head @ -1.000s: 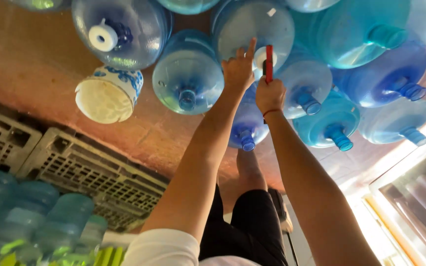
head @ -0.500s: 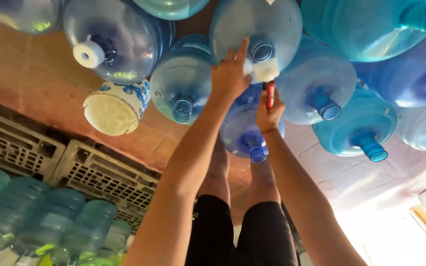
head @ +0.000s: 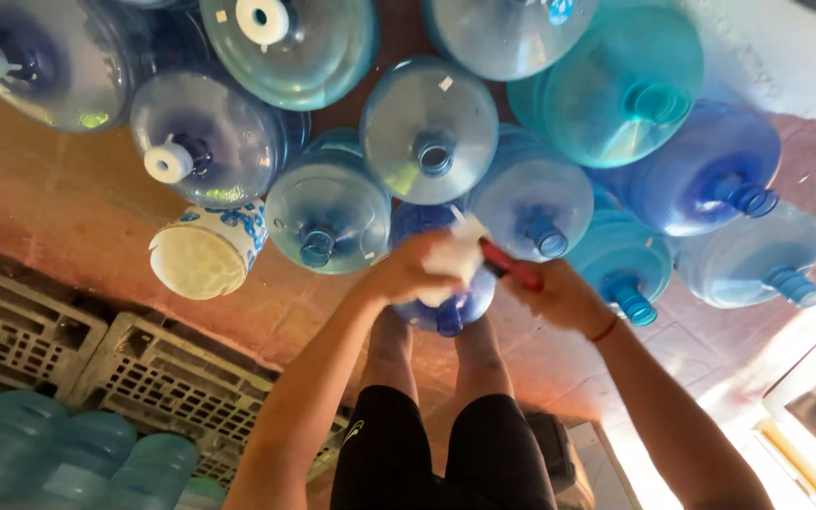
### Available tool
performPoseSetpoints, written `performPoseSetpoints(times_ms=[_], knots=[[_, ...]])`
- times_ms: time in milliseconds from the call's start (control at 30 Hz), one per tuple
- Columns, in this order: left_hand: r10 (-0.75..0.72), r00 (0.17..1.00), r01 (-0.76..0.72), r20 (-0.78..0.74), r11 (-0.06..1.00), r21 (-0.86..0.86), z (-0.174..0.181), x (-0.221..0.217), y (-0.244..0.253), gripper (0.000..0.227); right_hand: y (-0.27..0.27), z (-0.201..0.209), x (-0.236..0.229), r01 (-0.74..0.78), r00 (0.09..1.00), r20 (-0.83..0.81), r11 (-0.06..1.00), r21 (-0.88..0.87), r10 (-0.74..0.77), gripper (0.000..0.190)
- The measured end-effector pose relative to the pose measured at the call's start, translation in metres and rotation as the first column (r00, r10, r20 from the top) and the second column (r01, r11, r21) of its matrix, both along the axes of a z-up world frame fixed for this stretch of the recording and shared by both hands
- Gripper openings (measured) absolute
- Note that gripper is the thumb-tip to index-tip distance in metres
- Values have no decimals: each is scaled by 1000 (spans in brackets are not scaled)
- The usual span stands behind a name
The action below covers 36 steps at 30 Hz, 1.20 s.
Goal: Using a prying tool to remove plastic seals and caps from a large collection of water jugs.
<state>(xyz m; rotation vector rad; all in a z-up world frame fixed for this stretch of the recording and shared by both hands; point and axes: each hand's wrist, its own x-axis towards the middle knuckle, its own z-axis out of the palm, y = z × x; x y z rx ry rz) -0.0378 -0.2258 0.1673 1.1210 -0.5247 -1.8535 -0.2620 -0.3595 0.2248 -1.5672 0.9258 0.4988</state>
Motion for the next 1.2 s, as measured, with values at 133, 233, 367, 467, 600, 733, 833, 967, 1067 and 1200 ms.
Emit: performPoseSetpoints(times_ms=[133,233,367,467,600,733,833,967,1067,1200], knots=[[195,832,-329,520,927,179,-69,42,-65,84,-78,-37,14,461,885,-85,887,7,-459,25],[103,579,-202,809,979,20,-134,49,-147,81,-153,-53,73,435,875,-127,874,-217,-467,21],[154,117,-127,981,982,-139,-229,23,-250,86,-234,-50,161,179,822,-495,953,-245,-282,25],[6,55,-224,998,974,6,-223,13,-286,67,-249,-48,197,12,742,-658,984,-180,-130,32],[-57,-126,-336,990,942,11,-235,-2,-297,79,-231,-130,156,-303,805,-560,947,-105,195,15],[-1,-169,-301,986,952,-50,-245,10,-300,73,-184,-171,145,296,839,-199,732,-614,-507,48],[-145,-7,-219,989,966,140,-220,13,-296,78,-165,-169,134,384,826,-93,676,-629,-556,42],[-181,155,-189,971,960,208,-200,23,-296,69,-156,-192,119,466,843,115,606,-645,-526,47],[-99,60,-191,993,975,109,-210,22,-300,65,-155,-202,117,573,803,272,562,-596,-530,44],[-157,240,-184,958,962,203,-183,31,-267,48,-143,-244,101,658,751,439,510,-554,-492,36]])
